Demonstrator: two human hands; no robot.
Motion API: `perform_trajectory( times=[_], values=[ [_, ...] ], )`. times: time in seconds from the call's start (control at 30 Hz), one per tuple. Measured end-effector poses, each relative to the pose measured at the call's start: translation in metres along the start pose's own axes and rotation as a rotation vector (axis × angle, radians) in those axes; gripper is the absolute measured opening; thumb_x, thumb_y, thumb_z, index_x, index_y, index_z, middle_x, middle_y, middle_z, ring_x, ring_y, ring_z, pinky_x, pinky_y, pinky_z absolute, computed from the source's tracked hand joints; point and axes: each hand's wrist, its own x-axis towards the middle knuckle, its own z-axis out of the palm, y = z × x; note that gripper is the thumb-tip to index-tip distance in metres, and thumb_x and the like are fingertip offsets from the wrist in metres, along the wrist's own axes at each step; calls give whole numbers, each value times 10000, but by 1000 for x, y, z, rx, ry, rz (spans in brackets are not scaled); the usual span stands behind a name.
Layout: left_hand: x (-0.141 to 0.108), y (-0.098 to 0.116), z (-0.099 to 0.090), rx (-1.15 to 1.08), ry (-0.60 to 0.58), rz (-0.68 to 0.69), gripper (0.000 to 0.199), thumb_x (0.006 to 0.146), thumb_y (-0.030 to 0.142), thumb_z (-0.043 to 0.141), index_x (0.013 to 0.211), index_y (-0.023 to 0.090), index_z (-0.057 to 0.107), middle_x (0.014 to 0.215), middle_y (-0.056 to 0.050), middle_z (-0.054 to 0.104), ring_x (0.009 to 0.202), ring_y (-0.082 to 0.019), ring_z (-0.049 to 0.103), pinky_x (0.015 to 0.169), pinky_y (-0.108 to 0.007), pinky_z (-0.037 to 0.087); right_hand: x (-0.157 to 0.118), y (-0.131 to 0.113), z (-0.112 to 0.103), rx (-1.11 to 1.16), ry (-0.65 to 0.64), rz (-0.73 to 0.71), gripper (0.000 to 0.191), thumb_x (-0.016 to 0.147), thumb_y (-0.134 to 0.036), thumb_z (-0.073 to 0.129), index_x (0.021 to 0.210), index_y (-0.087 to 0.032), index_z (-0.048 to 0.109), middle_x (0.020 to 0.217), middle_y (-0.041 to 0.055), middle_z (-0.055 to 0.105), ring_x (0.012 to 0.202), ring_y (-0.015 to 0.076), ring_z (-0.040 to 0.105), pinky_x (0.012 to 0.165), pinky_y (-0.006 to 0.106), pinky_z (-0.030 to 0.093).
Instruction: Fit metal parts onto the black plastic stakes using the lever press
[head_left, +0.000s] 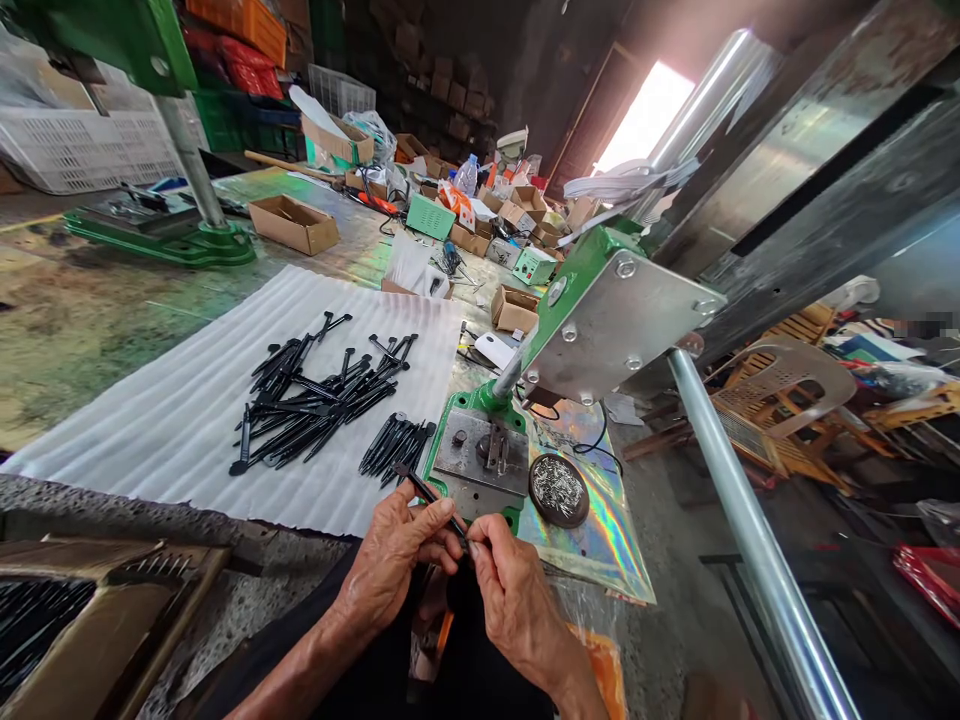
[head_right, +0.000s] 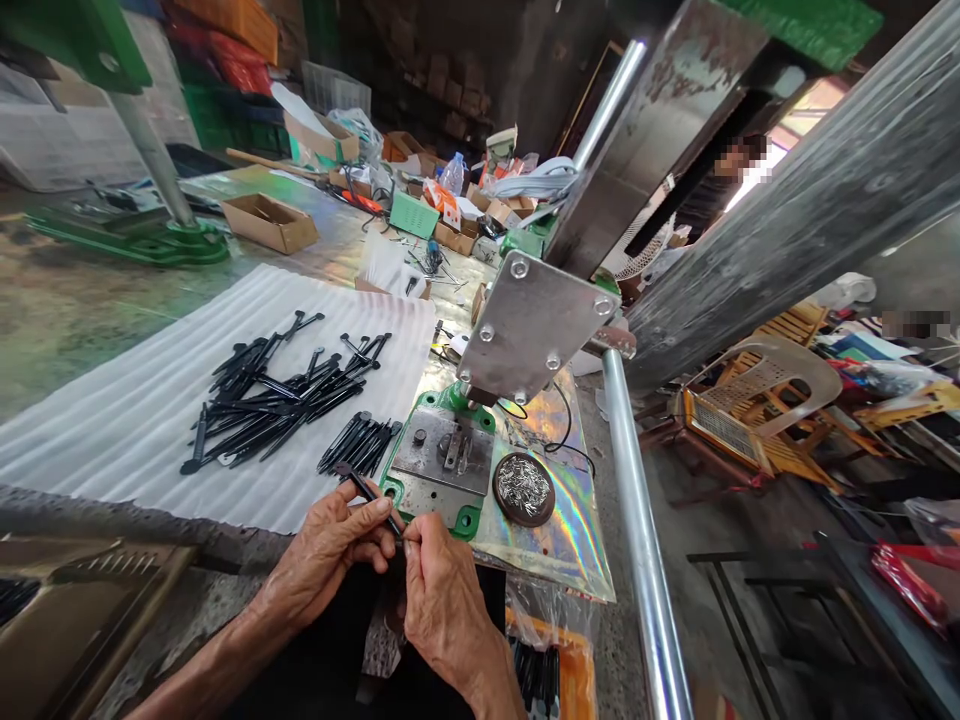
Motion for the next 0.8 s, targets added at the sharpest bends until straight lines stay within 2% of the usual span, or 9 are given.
perform_trajectory(
  times=[0.13,0.23,0.3,0.4,0.5,0.57,0.67,0.8],
  values=[
    [1,-4,1,190,24,112,346,715,426,704,812,175,486,581,-9,653,434,-126,588,424,-210,477,-3,5,5,-105,-9,17,138,904,-137,352,901,-230,453,803,58,602,684,237,550,601,334,347],
    [1,-6,3,278,80,158,330,727,437,675,786,181,475,488,6,618,362,-124,545,387,-204,438,0,8,10,-36,5,35,120,883,-128,367,854,-233,417,768,55,585,657,233,529,592,342,333],
    [1,-7,4,283,92,167,321,734,440,661,790,183,476,467,17,603,342,-115,520,372,-196,417,4,9,13,114,7,76,109,905,-186,372,811,-236,398,727,38,547,628,212,503,579,333,335],
    [3,-7,2,262,69,168,326,730,435,666,851,174,512,464,35,585,345,-101,501,376,-189,412,10,11,13,423,-62,208,178,930,-319,398,774,-235,407,657,-6,468,556,166,454,507,289,321],
    [6,-6,-2,274,-11,130,338,725,440,673,859,155,550,485,24,590,384,-102,520,405,-193,432,13,14,11,666,-133,318,210,906,-387,470,776,-227,431,602,-51,404,448,111,367,423,243,229],
    [9,-5,-4,295,-56,110,328,729,449,672,806,152,556,503,9,601,402,-103,532,419,-194,436,13,17,10,769,-137,344,222,885,-393,514,768,-216,448,583,-65,378,425,87,315,409,227,191],
    [15,-1,-2,299,-71,106,345,703,466,692,760,154,559,508,2,607,404,-106,535,426,-201,435,16,20,10,889,-83,354,221,854,-379,576,768,-197,484,587,-66,398,444,74,281,416,215,186],
    [28,3,5,307,-71,144,355,657,468,727,727,152,583,523,-8,622,443,-126,565,462,-220,454,27,22,11,1064,39,435,225,753,-339,682,719,-172,535,587,-50,464,448,66,263,409,205,164]
  ],
)
